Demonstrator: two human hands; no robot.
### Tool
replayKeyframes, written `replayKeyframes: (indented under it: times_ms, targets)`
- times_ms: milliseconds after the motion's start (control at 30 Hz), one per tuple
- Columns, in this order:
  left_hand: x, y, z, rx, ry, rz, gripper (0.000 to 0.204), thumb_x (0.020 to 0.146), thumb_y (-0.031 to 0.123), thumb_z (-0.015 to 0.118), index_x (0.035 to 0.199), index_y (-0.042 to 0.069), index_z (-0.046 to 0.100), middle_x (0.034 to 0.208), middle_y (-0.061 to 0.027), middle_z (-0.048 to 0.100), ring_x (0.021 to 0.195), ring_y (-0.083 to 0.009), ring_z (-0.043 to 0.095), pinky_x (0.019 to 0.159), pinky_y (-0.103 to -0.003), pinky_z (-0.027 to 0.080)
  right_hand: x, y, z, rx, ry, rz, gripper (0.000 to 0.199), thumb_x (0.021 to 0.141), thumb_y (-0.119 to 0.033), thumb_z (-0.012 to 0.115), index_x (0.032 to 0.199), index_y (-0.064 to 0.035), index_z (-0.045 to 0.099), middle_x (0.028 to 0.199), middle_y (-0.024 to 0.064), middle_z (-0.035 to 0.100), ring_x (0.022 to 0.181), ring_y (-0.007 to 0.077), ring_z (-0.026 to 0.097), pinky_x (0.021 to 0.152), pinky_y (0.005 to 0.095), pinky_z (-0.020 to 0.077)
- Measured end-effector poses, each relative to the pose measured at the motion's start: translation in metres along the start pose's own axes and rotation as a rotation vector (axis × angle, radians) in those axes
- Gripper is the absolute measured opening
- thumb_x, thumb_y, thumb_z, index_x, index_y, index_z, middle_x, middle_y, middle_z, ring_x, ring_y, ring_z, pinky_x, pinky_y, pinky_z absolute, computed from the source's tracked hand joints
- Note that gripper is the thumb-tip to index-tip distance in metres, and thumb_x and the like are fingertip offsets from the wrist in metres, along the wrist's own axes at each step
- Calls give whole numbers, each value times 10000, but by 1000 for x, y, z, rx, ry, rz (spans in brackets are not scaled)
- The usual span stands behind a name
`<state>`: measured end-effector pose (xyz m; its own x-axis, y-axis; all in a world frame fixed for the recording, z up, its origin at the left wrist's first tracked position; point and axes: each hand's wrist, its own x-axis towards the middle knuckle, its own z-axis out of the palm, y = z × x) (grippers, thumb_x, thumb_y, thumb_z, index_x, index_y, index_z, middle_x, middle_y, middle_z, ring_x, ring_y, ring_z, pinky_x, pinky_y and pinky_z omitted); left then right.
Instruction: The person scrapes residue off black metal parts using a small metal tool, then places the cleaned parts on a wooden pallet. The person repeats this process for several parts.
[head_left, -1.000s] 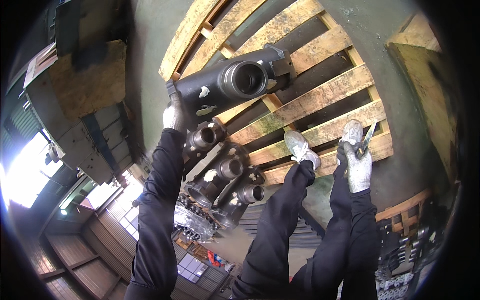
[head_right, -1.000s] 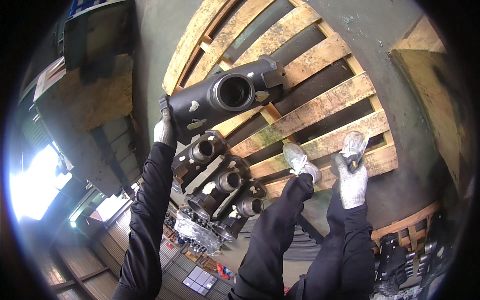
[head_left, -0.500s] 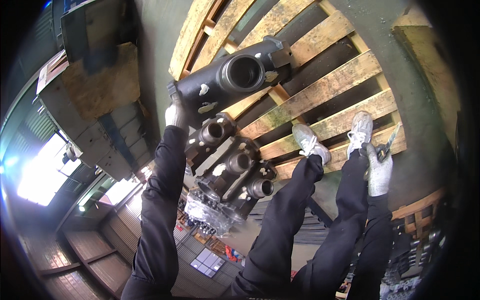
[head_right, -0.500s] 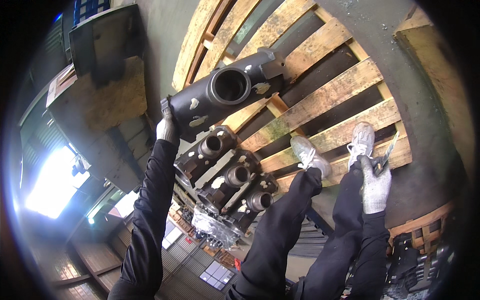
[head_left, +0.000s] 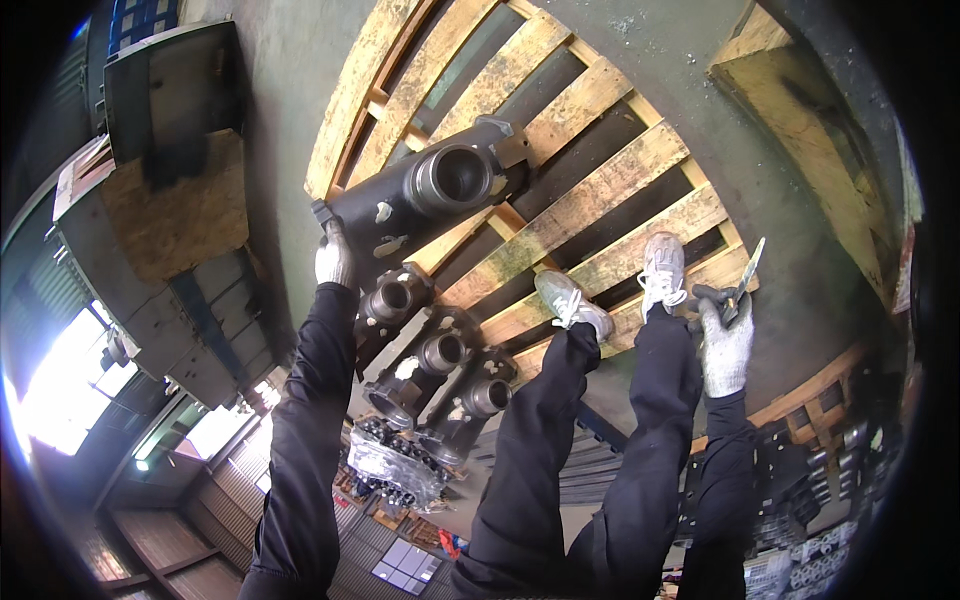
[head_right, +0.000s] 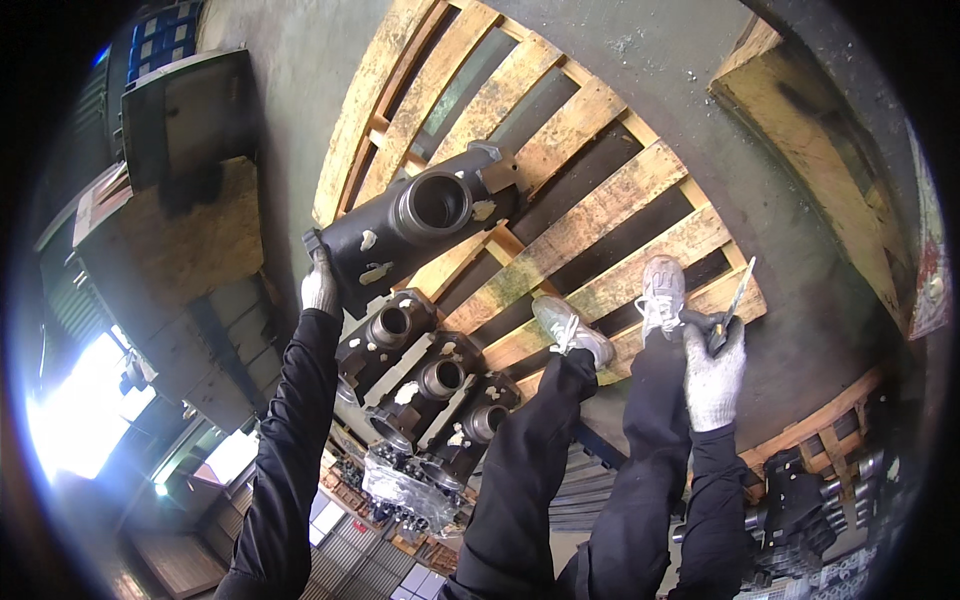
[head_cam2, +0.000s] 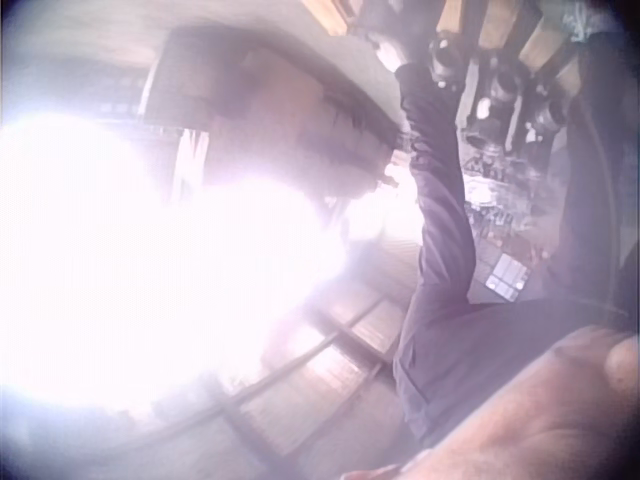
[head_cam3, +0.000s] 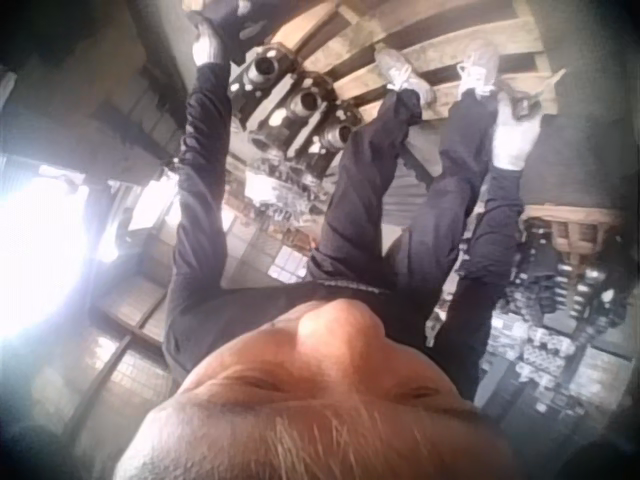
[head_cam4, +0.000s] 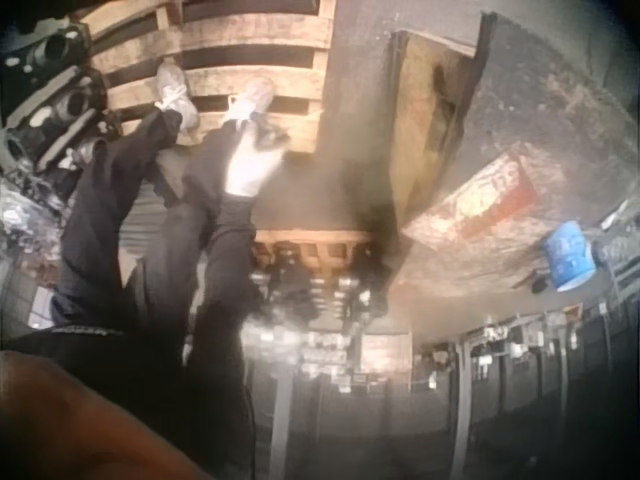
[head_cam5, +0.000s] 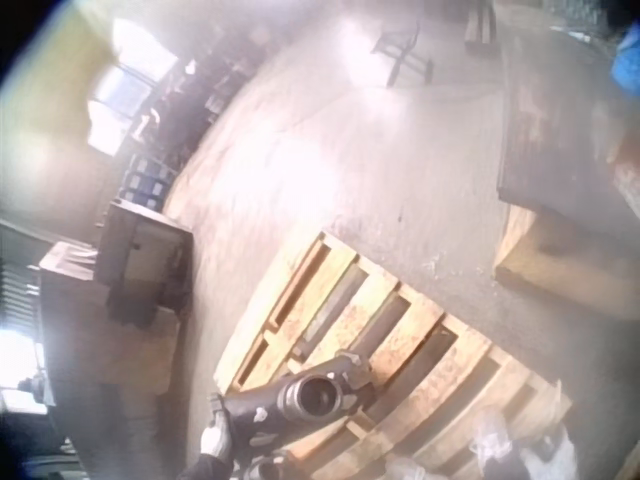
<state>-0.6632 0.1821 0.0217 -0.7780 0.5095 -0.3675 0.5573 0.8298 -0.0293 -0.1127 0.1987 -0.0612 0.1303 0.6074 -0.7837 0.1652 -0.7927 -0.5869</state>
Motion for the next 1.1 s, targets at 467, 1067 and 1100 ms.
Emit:
replayKeyframes:
  times_ms: [467, 1067, 1100]
  targets:
    - [-33, 27, 6, -838, -185, -208, 558, 975, 333, 635, 1396, -7, 498, 1207, -168, 660, 1073, -268, 637, 921, -365, 510, -56, -40, -107, -201, 238, -173, 364, 1037, -134, 596, 1372, -12, 523, 1325, 109, 593, 1222, 203, 550, 1072, 359, 414]
    - [-36, 128, 97, -28, 107, 310, 843, 900, 504, 674, 1409, -136, 468, 1368, -333, 566, 1289, -447, 541, 1110, -454, 418, 5, -167, -319, -1028, 870, -465, 392, 922, -172, 660, 1312, -145, 629, 1257, 212, 643, 1125, 405, 646, 935, 466, 535]
    - [-38, 127, 100, 0, 151, 291, 836, 899, 493, 678, 1406, -138, 470, 1364, -335, 568, 1285, -451, 544, 1108, -456, 420, 14, -176, -331, -1047, 858, -390, 394, 924, -175, 653, 1315, -139, 624, 1262, 215, 642, 1128, 402, 647, 936, 467, 534]
